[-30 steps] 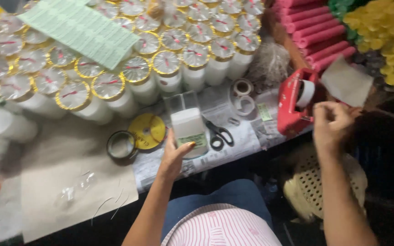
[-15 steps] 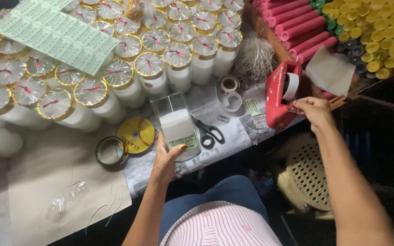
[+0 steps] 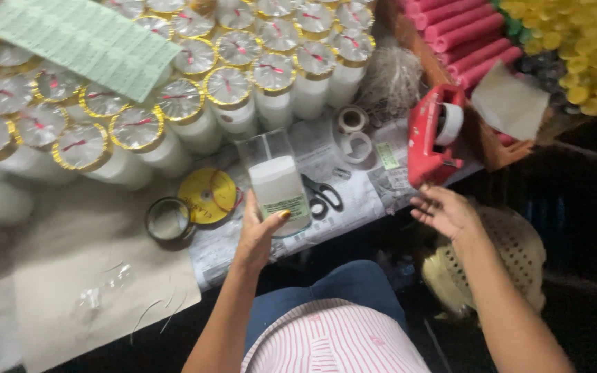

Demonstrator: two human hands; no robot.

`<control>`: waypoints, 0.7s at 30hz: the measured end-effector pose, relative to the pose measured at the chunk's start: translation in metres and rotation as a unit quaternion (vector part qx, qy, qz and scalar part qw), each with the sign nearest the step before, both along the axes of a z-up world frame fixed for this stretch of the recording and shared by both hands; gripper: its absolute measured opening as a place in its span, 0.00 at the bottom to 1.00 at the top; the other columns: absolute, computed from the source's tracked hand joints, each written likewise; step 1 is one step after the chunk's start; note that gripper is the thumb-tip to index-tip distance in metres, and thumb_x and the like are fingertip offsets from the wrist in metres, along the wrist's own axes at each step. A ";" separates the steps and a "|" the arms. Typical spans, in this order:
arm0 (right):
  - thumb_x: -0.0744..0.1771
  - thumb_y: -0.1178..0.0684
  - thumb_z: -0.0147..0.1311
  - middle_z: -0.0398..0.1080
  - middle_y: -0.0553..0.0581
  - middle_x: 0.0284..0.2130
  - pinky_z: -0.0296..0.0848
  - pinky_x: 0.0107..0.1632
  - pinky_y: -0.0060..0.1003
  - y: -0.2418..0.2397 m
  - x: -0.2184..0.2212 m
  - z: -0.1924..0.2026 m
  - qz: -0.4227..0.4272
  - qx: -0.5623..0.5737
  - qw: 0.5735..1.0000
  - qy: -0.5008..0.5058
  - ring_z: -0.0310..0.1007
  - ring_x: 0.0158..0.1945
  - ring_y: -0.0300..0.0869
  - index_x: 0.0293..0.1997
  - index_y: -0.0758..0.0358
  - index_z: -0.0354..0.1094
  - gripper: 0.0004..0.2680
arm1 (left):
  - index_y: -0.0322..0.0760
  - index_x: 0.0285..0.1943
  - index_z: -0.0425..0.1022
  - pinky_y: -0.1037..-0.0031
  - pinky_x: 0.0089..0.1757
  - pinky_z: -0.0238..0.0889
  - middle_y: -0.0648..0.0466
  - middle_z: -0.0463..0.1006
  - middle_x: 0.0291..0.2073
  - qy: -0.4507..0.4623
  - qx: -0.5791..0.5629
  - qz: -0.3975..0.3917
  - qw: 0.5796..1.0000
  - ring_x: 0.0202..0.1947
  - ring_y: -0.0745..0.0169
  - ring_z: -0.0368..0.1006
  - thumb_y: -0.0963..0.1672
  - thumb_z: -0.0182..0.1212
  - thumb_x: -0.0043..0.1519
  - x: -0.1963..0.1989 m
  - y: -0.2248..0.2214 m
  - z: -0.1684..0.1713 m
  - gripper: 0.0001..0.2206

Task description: Decorating glass-encased candles with labels, ribbons, and tape at a production workbench.

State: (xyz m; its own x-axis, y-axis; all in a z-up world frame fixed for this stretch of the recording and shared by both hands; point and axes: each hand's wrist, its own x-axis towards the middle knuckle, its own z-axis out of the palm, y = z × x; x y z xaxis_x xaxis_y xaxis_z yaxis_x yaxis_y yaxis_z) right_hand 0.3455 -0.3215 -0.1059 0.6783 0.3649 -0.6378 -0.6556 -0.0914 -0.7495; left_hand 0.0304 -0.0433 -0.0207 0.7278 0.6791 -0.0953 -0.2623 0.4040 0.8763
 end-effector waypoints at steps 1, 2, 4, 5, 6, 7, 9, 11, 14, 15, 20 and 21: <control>0.65 0.54 0.62 0.72 0.48 0.34 0.79 0.50 0.50 0.016 -0.017 0.014 0.011 0.003 1.000 0.001 0.79 0.43 0.45 0.38 0.54 0.69 0.05 | 0.45 0.64 0.64 0.57 0.52 0.69 0.50 0.75 0.49 0.001 0.003 0.011 1.000 0.51 0.58 0.71 0.43 0.76 0.49 0.000 -0.001 -0.001 0.33; 0.65 0.55 0.62 0.75 0.53 0.35 0.79 0.50 0.51 0.031 -0.035 0.028 0.073 0.015 0.996 -0.040 0.79 0.44 0.46 0.39 0.58 0.71 0.04 | 0.44 0.64 0.64 0.58 0.52 0.69 0.50 0.75 0.49 -0.003 0.003 0.011 1.000 0.51 0.57 0.71 0.42 0.76 0.48 -0.001 -0.001 -0.002 0.33; 0.66 0.56 0.62 0.78 0.58 0.36 0.78 0.50 0.53 0.064 -0.062 0.081 0.148 0.030 0.985 -0.083 0.80 0.44 0.47 0.40 0.61 0.74 0.04 | 0.43 0.64 0.64 0.58 0.52 0.69 0.50 0.75 0.49 -0.009 0.004 0.024 1.000 0.51 0.57 0.71 0.42 0.76 0.48 0.003 -0.001 -0.003 0.33; 0.66 0.57 0.60 0.76 0.56 0.33 0.78 0.50 0.50 0.080 -0.079 0.117 0.275 0.045 0.944 -0.179 0.77 0.42 0.44 0.38 0.64 0.75 0.03 | 0.43 0.65 0.62 0.58 0.53 0.69 0.49 0.74 0.48 -0.015 0.007 0.014 1.000 0.51 0.56 0.71 0.42 0.77 0.48 0.003 -0.001 -0.003 0.36; 0.66 0.58 0.59 0.74 0.55 0.29 0.78 0.49 0.48 0.094 -0.096 0.152 0.395 0.060 0.876 -0.269 0.73 0.41 0.41 0.36 0.67 0.77 0.04 | 0.42 0.67 0.61 0.57 0.53 0.69 0.49 0.73 0.48 -0.021 0.011 0.004 1.000 0.51 0.56 0.70 0.43 0.79 0.47 0.002 -0.002 -0.004 0.38; 0.66 0.58 0.59 0.74 0.55 0.29 0.78 0.49 0.48 0.108 -0.100 0.170 0.401 0.065 0.873 -0.268 0.73 0.41 0.41 0.36 0.67 0.77 0.04 | 0.42 0.67 0.61 0.57 0.53 0.69 0.49 0.73 0.48 -0.020 0.014 0.012 1.000 0.51 0.56 0.70 0.43 0.79 0.47 0.002 -0.002 -0.005 0.38; 0.67 0.48 0.57 0.75 0.57 0.31 0.77 0.45 0.42 0.135 -0.108 0.206 0.547 0.027 0.726 -0.415 0.74 0.40 0.43 0.34 0.59 0.79 0.08 | 0.42 0.68 0.61 0.58 0.52 0.68 0.49 0.73 0.48 -0.033 0.015 0.008 0.999 0.51 0.56 0.70 0.42 0.79 0.47 0.003 -0.004 -0.005 0.39; 0.67 0.46 0.58 0.74 0.55 0.30 0.77 0.47 0.41 0.154 -0.114 0.216 0.575 -0.008 0.684 -0.448 0.73 0.40 0.44 0.31 0.57 0.78 0.09 | 0.42 0.69 0.60 0.58 0.52 0.69 0.48 0.73 0.48 -0.034 0.013 0.012 0.999 0.50 0.56 0.70 0.42 0.80 0.47 -0.001 -0.006 0.001 0.40; 0.67 0.43 0.59 0.71 0.51 0.30 0.75 0.48 0.39 0.171 -0.122 0.226 0.611 -0.074 0.624 -0.481 0.70 0.40 0.43 0.26 0.53 0.76 0.11 | 0.42 0.71 0.59 0.57 0.52 0.69 0.47 0.73 0.48 -0.032 0.012 0.010 0.999 0.51 0.56 0.70 0.42 0.80 0.47 -0.006 -0.007 0.007 0.42; 0.66 0.42 0.59 0.70 0.48 0.30 0.73 0.47 0.38 0.175 -0.124 0.228 0.621 -0.105 0.608 -0.483 0.68 0.40 0.40 0.24 0.52 0.75 0.12 | 0.42 0.72 0.58 0.57 0.52 0.69 0.47 0.73 0.48 -0.029 0.015 0.005 0.999 0.51 0.56 0.70 0.41 0.79 0.47 -0.006 -0.007 0.008 0.42; 0.66 0.42 0.61 0.72 0.55 0.31 0.73 0.45 0.42 0.184 -0.131 0.224 0.628 -0.116 0.605 -0.476 0.71 0.40 0.46 0.24 0.58 0.74 0.13 | 0.40 0.72 0.56 0.55 0.52 0.68 0.44 0.72 0.48 -0.008 0.029 -0.017 0.999 0.52 0.52 0.70 0.42 0.80 0.48 -0.013 -0.005 0.023 0.43; 0.65 0.41 0.62 0.72 0.56 0.31 0.72 0.44 0.43 0.185 -0.131 0.218 0.622 -0.109 0.606 -0.484 0.71 0.39 0.48 0.24 0.60 0.74 0.14 | 0.40 0.72 0.56 0.54 0.52 0.68 0.43 0.72 0.48 -0.004 0.032 -0.023 0.999 0.52 0.51 0.70 0.42 0.80 0.48 -0.014 -0.004 0.021 0.43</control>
